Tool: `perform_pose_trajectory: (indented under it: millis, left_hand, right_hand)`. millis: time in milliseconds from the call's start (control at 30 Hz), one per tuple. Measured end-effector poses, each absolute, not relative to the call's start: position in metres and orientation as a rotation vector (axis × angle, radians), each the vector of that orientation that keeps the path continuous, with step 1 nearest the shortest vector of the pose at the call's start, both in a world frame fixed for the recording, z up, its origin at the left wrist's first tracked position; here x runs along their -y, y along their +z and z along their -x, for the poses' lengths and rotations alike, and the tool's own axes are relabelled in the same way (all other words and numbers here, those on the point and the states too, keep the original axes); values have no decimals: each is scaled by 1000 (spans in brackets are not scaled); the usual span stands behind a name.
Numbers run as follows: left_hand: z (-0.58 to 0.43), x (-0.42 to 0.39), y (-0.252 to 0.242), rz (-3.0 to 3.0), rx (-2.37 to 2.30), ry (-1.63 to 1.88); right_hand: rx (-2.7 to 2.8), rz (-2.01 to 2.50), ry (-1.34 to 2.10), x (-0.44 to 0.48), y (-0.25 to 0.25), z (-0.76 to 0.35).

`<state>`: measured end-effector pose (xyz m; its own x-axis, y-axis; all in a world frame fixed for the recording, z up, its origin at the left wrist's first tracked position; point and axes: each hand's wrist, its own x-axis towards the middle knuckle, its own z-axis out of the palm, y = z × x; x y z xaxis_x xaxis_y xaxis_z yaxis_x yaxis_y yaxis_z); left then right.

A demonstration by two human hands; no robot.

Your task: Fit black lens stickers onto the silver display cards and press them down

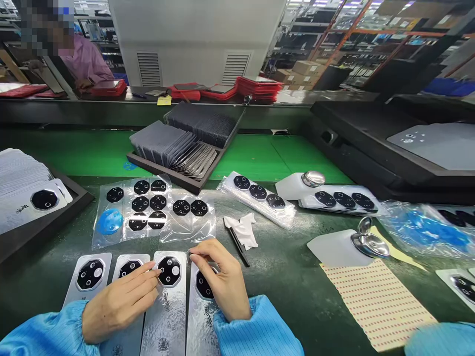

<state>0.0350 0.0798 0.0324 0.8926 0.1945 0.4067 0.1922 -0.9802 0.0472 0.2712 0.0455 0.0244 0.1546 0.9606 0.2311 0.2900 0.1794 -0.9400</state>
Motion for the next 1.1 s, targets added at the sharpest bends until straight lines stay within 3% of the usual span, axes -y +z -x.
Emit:
perform_pose_trajectory:
  millis: [533, 800, 1100]
  left_hand:
    - [-36, -82, 32, -3107, -287, 623]
    - [-36, -80, 31, -3138, -316, 601]
    - [-36, -80, 31, -3150, -330, 619]
  right_hand:
    - [1730, 1357, 674, -48, 42, -241]
    - [2023, 1350, 84, -45, 18, -217]
    - [2195, 1364, -45, -45, 17, -214]
